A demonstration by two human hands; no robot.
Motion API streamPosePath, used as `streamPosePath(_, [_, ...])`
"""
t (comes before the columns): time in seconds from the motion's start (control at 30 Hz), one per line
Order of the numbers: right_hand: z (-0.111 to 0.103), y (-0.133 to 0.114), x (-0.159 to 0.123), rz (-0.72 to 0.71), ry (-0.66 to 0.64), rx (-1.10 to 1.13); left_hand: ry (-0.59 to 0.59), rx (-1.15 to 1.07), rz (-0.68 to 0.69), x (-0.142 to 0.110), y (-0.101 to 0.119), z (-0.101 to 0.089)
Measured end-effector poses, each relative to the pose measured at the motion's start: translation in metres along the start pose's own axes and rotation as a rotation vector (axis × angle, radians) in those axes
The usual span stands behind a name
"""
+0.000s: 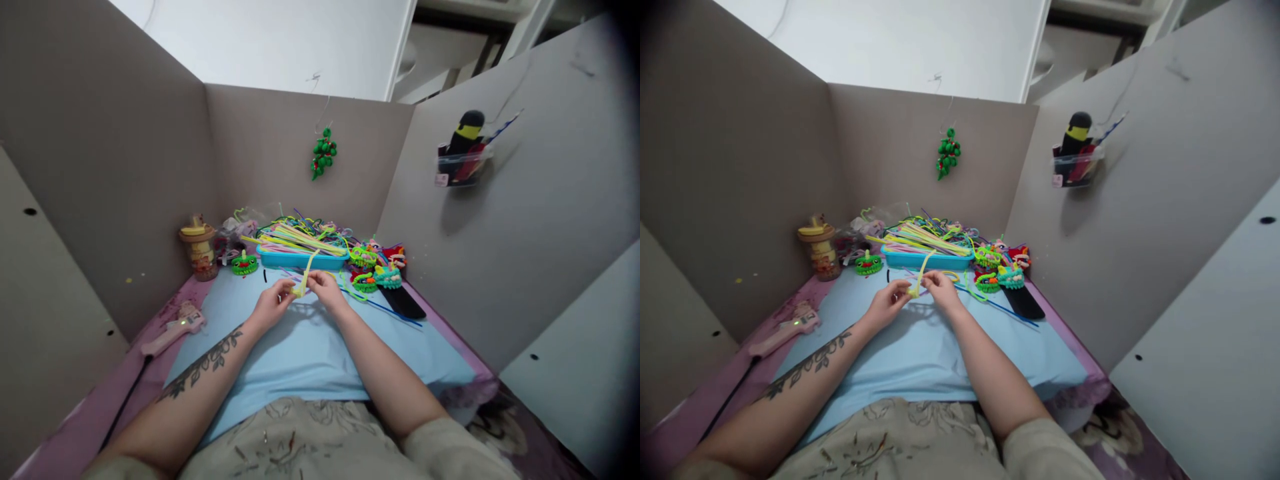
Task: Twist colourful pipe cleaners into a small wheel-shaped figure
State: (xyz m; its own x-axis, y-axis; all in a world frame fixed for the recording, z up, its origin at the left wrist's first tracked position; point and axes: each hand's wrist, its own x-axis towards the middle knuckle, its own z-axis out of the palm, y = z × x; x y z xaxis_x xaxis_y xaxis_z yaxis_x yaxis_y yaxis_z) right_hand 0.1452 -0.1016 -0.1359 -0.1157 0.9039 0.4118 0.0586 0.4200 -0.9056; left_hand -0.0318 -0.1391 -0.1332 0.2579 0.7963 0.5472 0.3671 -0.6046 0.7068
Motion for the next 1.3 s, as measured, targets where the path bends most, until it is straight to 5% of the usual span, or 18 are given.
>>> streamPosePath(0.17, [0.005,-0.006,-0.005,-0.055,0.028,-0.118,0.047,0.072,0.021,0.003,0.000,-0.002])
streamPosePath(0.4, [0.015,-0.015,-0.015,-0.357,0.057,-0.580,0.039,-0.130,-0.183,0.007,0.000,0.004])
streamPosePath(0.83, [0.022,-0.016,-0.017,-0.351,-0.009,-0.539,0.067,-0.415,-0.485,0.006,0.004,0.005])
streamPosePath(1.13, [0.021,-0.011,-0.015,-0.252,0.098,-0.465,-0.023,-0.339,-0.450,0.005,-0.007,0.009])
streamPosePath(1.3, [0.023,-0.012,-0.016,-0.241,0.051,-0.459,0.149,0.061,-0.260,0.004,-0.008,0.006])
